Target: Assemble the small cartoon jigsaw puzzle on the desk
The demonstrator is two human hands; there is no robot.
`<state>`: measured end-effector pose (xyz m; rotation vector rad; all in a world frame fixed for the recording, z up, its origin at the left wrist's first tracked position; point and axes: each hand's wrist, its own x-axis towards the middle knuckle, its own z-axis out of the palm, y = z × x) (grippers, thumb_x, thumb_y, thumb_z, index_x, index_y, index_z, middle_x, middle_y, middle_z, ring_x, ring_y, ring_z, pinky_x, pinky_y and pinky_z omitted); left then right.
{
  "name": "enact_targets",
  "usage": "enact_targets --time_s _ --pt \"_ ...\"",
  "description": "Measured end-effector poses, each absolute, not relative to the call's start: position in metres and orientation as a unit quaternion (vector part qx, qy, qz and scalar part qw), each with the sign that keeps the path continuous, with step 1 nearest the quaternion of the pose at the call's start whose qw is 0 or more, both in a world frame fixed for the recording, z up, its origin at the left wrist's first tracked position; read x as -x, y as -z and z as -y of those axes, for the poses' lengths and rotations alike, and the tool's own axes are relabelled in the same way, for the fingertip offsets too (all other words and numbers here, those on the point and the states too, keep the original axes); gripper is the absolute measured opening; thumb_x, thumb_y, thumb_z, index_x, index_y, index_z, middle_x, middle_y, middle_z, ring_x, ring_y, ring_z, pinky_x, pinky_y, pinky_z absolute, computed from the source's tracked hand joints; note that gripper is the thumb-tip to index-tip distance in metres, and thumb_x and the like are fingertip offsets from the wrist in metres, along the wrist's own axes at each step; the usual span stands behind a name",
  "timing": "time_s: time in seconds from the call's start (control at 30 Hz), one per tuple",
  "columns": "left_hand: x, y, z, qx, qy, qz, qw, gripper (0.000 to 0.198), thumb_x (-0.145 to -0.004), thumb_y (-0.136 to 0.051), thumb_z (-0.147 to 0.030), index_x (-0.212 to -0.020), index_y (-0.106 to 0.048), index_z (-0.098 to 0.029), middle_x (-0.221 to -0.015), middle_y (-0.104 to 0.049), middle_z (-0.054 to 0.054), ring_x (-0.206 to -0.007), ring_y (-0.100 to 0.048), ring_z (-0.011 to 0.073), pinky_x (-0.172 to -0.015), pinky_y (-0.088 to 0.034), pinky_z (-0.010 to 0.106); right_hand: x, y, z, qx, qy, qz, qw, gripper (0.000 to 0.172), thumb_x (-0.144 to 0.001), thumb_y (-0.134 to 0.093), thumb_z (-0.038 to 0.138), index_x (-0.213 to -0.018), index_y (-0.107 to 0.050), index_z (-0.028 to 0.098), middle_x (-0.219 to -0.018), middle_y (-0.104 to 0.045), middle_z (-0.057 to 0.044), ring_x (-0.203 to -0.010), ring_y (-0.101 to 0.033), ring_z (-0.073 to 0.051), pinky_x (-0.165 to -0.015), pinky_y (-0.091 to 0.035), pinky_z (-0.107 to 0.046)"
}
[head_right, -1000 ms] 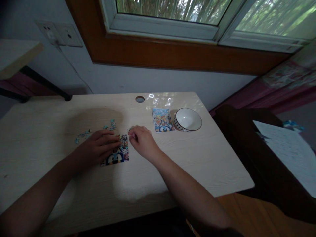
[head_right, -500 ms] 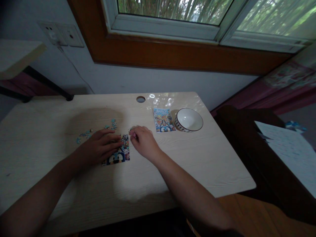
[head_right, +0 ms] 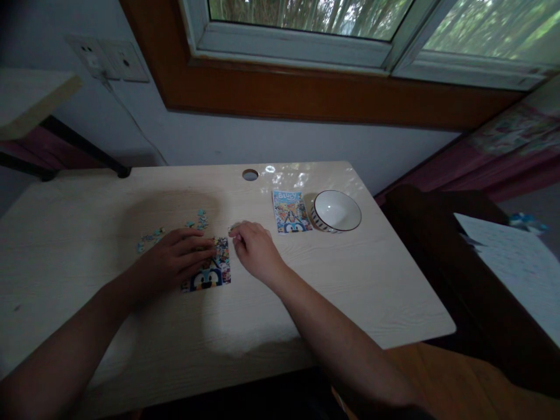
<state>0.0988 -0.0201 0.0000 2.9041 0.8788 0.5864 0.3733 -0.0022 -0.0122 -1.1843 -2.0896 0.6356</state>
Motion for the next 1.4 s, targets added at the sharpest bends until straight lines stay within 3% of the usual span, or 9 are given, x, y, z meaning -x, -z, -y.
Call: enact_targets --time_s 0.5,0.93,1.13,1.4 --pt "-0.094 -0.001 0.019 -0.939 -0.184 -0.290 0.028 0.042 -0.102 -0.062 -0.019 -0.143 -0.064 -0.029 -0.137 -0.070 0.005 -0.134 -0.056 0.0287 -0.112 -0.050 0.052 -0.372 0.006 0.006 0.464 -0.237 0.797 0.304 0.015 -0.094 -0.063 0.015 -0.106 -0.069 0.022 -0.094 -0.070 -0.005 -0.094 -0.062 -0.023 -0.089 -0.047 -0.038" --pt "-0.090 -0.004 0.013 -0.910 -0.217 -0.351 0.024 0.040 -0.100 -0.062 -0.019 -0.139 -0.067 -0.027 -0.128 -0.074 0.006 -0.124 -0.060 0.0293 -0.107 -0.052 0.050 -0.372 0.006 0.004 0.472 -0.242 0.804 0.267 0.034 -0.089 -0.079 0.023 -0.122 -0.070 0.024 -0.095 -0.068 -0.003 -0.094 -0.061 -0.023 -0.090 -0.045 -0.037" --pt "-0.082 -0.004 0.009 -0.864 -0.279 -0.420 -0.015 0.039 -0.100 -0.057 -0.020 -0.138 -0.068 -0.023 -0.115 -0.076 0.008 -0.107 -0.064 0.0270 -0.100 -0.053 0.047 -0.373 0.007 0.004 0.471 -0.238 0.808 0.260 0.036 -0.089 -0.081 0.026 -0.123 -0.070 0.025 -0.096 -0.068 -0.003 -0.096 -0.061 -0.023 -0.091 -0.044 -0.038" --pt "-0.071 -0.004 0.005 -0.780 -0.395 -0.486 -0.005 0.027 -0.101 -0.055 -0.022 -0.120 -0.074 -0.022 -0.100 -0.076 0.004 -0.095 -0.067 0.0222 -0.095 -0.052 0.040 -0.372 0.006 0.005 0.466 -0.229 0.811 0.271 0.027 -0.096 -0.072 0.030 -0.123 -0.070 0.023 -0.095 -0.068 -0.005 -0.094 -0.061 -0.023 -0.089 -0.044 -0.037"
